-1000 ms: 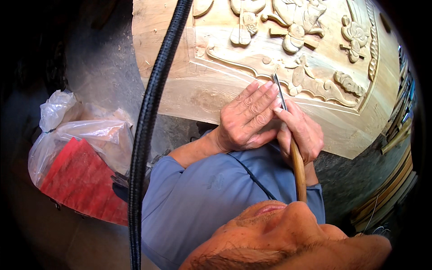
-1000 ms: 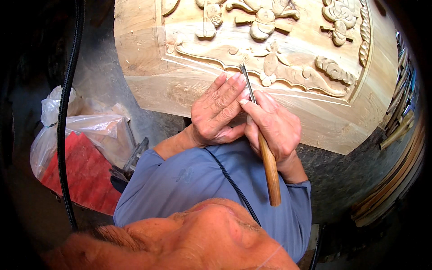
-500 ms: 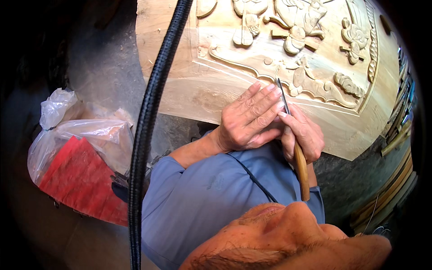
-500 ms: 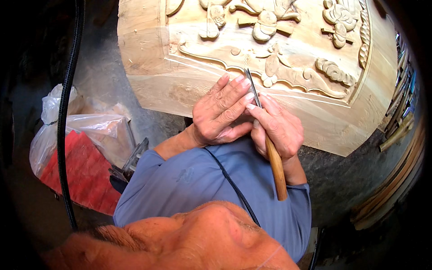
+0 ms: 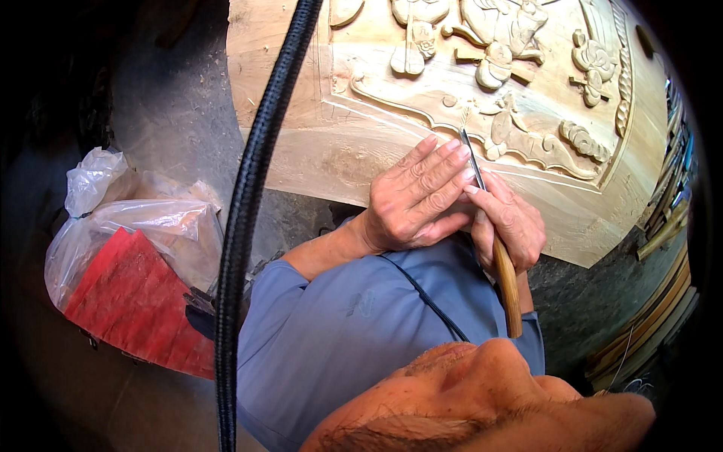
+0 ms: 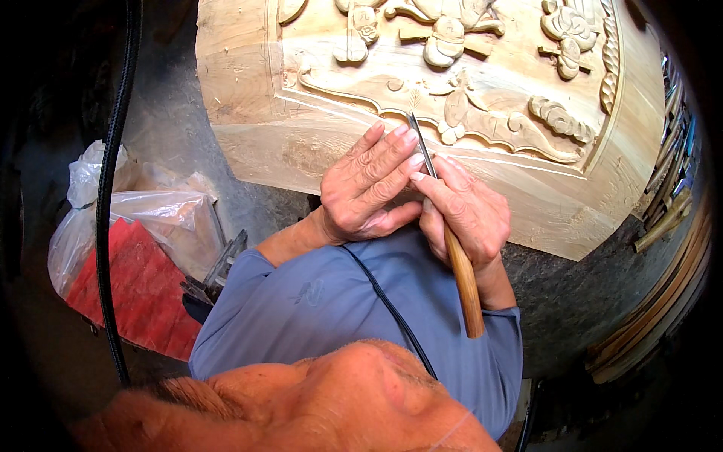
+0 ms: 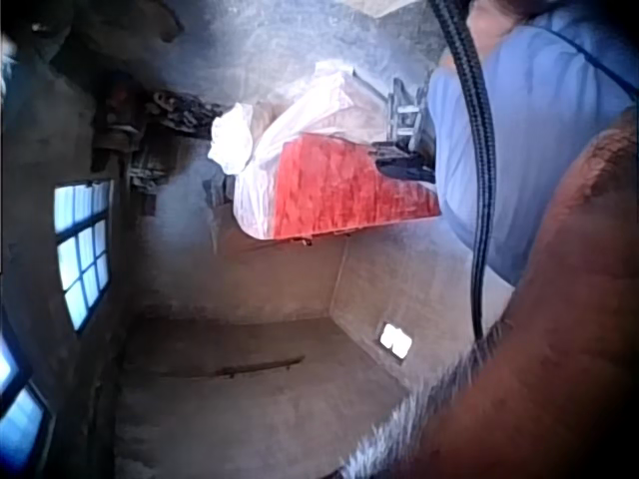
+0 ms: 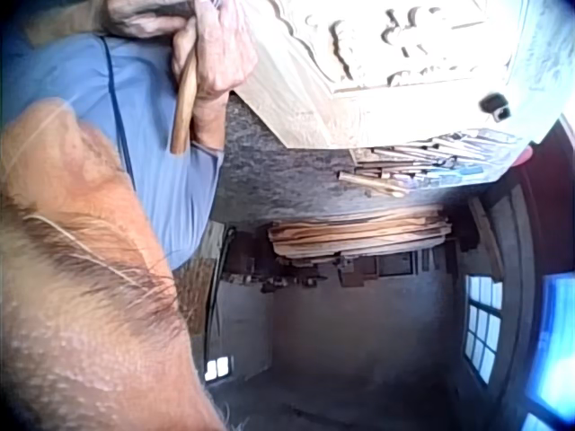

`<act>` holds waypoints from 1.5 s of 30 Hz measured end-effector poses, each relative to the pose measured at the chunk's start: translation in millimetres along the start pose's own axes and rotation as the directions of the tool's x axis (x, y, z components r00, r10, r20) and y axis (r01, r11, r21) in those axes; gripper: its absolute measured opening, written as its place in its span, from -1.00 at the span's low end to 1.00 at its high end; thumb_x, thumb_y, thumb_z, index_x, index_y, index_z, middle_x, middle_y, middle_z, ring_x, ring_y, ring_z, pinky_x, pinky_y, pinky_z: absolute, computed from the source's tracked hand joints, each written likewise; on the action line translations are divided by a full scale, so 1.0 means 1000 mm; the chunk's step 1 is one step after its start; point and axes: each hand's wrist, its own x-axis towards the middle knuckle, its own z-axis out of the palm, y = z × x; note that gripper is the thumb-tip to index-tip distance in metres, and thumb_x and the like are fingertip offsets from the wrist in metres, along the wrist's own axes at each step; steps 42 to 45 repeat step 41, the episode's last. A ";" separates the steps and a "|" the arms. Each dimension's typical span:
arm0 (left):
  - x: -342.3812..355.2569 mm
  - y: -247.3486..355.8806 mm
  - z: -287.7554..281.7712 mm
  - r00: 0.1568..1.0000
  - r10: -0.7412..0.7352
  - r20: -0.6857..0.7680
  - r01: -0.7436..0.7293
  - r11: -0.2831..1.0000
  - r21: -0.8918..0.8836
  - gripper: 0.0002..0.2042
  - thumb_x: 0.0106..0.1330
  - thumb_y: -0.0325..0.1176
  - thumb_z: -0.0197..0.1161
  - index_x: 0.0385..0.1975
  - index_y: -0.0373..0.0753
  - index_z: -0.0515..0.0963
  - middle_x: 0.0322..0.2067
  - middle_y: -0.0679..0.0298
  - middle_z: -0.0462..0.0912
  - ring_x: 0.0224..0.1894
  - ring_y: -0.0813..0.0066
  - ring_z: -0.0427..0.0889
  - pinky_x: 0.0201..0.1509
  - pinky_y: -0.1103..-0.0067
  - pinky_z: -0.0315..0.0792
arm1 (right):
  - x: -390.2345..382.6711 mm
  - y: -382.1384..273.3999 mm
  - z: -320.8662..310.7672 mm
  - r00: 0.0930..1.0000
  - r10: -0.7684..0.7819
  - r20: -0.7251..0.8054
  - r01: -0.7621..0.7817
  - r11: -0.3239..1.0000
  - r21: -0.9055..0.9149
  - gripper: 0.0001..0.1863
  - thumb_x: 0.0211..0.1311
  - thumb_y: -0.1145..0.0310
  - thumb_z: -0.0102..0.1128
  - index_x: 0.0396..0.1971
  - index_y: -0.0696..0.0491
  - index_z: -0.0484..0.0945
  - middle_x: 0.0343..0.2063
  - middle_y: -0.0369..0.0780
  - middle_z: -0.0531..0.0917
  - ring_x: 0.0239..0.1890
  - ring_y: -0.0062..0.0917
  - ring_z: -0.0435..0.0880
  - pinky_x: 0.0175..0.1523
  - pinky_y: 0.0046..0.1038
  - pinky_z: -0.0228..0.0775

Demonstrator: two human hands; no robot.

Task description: The person carves decorative patterns into a wooden board using a chisel and a mallet. They use the mallet to strike the chisel for deep cuts and then use the chisel alone to shave away thin layers of wood to refine the relief design.

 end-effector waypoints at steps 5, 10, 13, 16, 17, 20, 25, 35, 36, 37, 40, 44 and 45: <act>-0.001 -0.001 0.001 1.000 -0.008 -0.004 0.008 1.000 0.007 -0.47 0.26 -0.30 0.60 0.21 -0.41 0.73 0.26 -0.12 0.75 0.40 -0.08 0.70 0.57 0.04 0.47 | 0.007 -0.009 -0.002 0.999 0.022 0.028 -0.021 1.000 -0.022 -0.66 0.10 0.69 0.44 -0.08 0.21 0.83 -0.17 0.12 0.84 -0.09 -0.04 0.92 0.10 -0.17 0.81; 0.001 -0.001 0.000 1.000 -0.014 -0.016 0.014 1.000 -0.001 -0.47 0.24 -0.31 0.61 0.19 -0.42 0.71 0.26 -0.14 0.75 0.39 -0.10 0.71 0.55 0.03 0.50 | 0.015 -0.019 -0.006 0.995 0.067 0.071 -0.064 0.997 -0.046 -0.65 0.07 0.68 0.47 -0.08 0.23 0.82 -0.18 0.13 0.83 -0.10 -0.02 0.92 0.09 -0.18 0.81; 0.001 0.000 0.000 1.000 -0.015 -0.026 0.015 1.000 -0.004 -0.46 0.24 -0.31 0.60 0.19 -0.43 0.70 0.26 -0.14 0.74 0.39 -0.13 0.71 0.54 0.02 0.50 | 0.018 -0.019 -0.006 0.996 0.050 0.080 -0.046 0.998 -0.047 -0.64 0.07 0.68 0.48 -0.06 0.23 0.81 -0.18 0.13 0.83 -0.09 -0.02 0.92 0.09 -0.17 0.81; 0.001 0.000 0.000 1.000 -0.022 -0.021 0.023 1.000 0.008 -0.49 0.26 -0.30 0.59 0.17 -0.43 0.72 0.26 -0.14 0.75 0.39 -0.11 0.71 0.57 0.03 0.48 | 0.016 -0.014 -0.004 0.998 -0.008 0.063 0.012 0.997 -0.072 -0.65 0.08 0.68 0.48 -0.07 0.22 0.81 -0.17 0.12 0.83 -0.09 -0.02 0.92 0.10 -0.17 0.81; 0.001 0.001 0.001 1.000 -0.026 -0.014 0.026 1.000 0.012 -0.51 0.28 -0.29 0.59 0.16 -0.43 0.73 0.25 -0.13 0.76 0.39 -0.11 0.71 0.58 0.04 0.47 | 0.015 -0.013 -0.004 0.998 -0.011 0.060 0.016 0.997 -0.081 -0.65 0.07 0.68 0.48 -0.07 0.22 0.81 -0.17 0.12 0.84 -0.09 -0.03 0.92 0.11 -0.16 0.81; 0.002 0.001 0.001 1.000 -0.026 -0.013 0.026 1.000 0.006 -0.51 0.28 -0.31 0.58 0.16 -0.44 0.73 0.25 -0.14 0.75 0.39 -0.11 0.70 0.59 0.04 0.46 | 0.012 -0.009 -0.002 0.999 -0.022 0.046 0.026 0.996 -0.090 -0.66 0.07 0.68 0.49 -0.09 0.21 0.81 -0.17 0.11 0.84 -0.09 -0.04 0.92 0.12 -0.16 0.81; -0.001 0.000 0.004 1.000 -0.014 -0.018 0.014 1.000 0.026 -0.49 0.25 -0.33 0.59 0.17 -0.45 0.73 0.27 -0.16 0.74 0.40 -0.11 0.70 0.59 0.03 0.45 | 0.008 -0.002 0.002 0.999 -0.044 0.023 0.045 0.997 -0.059 -0.65 0.07 0.68 0.49 -0.08 0.20 0.81 -0.17 0.11 0.84 -0.09 -0.06 0.92 0.13 -0.16 0.81; 0.005 0.003 0.001 0.999 0.017 -0.050 -0.014 0.998 0.057 -0.48 0.18 -0.38 0.62 0.14 -0.44 0.71 0.29 -0.16 0.72 0.37 -0.13 0.71 0.52 0.03 0.53 | 0.009 0.012 0.010 0.987 -0.154 -0.051 0.153 0.988 -0.022 -0.75 0.27 0.58 0.47 -0.05 0.19 0.82 -0.20 0.12 0.85 -0.17 -0.13 0.93 -0.03 -0.26 0.80; 0.003 0.002 0.000 0.998 0.031 -0.058 -0.029 0.999 0.038 -0.49 0.21 -0.36 0.62 0.16 -0.43 0.71 0.28 -0.15 0.72 0.36 -0.12 0.72 0.51 0.04 0.54 | 0.003 0.014 0.004 0.988 -0.140 -0.064 0.143 0.989 0.039 -0.77 0.32 0.54 0.44 -0.05 0.20 0.81 -0.22 0.12 0.85 -0.18 -0.13 0.93 -0.05 -0.25 0.80; -0.001 -0.001 -0.002 0.997 0.045 -0.065 -0.044 0.999 0.018 -0.49 0.24 -0.35 0.62 0.17 -0.43 0.71 0.27 -0.15 0.73 0.35 -0.12 0.73 0.50 0.04 0.55 | -0.004 0.016 -0.001 0.989 -0.125 -0.076 0.132 0.986 0.099 -0.79 0.37 0.50 0.42 -0.05 0.20 0.81 -0.23 0.12 0.85 -0.20 -0.14 0.93 -0.07 -0.24 0.80; 0.000 -0.001 -0.016 0.999 0.025 -0.047 -0.022 0.998 0.064 -0.41 0.23 -0.29 0.68 0.25 -0.38 0.71 0.26 -0.09 0.76 0.32 -0.13 0.75 0.50 0.03 0.55 | -0.056 0.030 -0.020 0.986 0.132 -0.098 -0.111 0.974 0.199 -0.63 0.67 0.18 0.17 0.15 0.17 0.69 -0.07 0.10 0.84 -0.10 -0.03 0.91 0.08 -0.11 0.77; 0.007 0.004 -0.028 0.999 -0.003 -0.032 0.006 0.995 0.095 -0.36 0.21 -0.26 0.72 0.28 -0.37 0.70 0.25 -0.07 0.77 0.31 -0.13 0.76 0.50 0.01 0.54 | -0.087 0.037 -0.037 0.956 0.290 -0.047 -0.272 0.935 0.229 -0.52 0.75 0.02 0.08 0.26 0.12 0.63 0.08 0.08 0.83 0.00 0.05 0.89 0.21 -0.03 0.72; 0.007 0.004 -0.028 0.999 -0.003 -0.032 0.006 0.995 0.095 -0.36 0.21 -0.26 0.72 0.28 -0.37 0.70 0.25 -0.07 0.77 0.31 -0.13 0.76 0.50 0.01 0.54 | -0.087 0.037 -0.037 0.956 0.290 -0.047 -0.272 0.935 0.229 -0.52 0.75 0.02 0.08 0.26 0.12 0.63 0.08 0.08 0.83 0.00 0.05 0.89 0.21 -0.03 0.72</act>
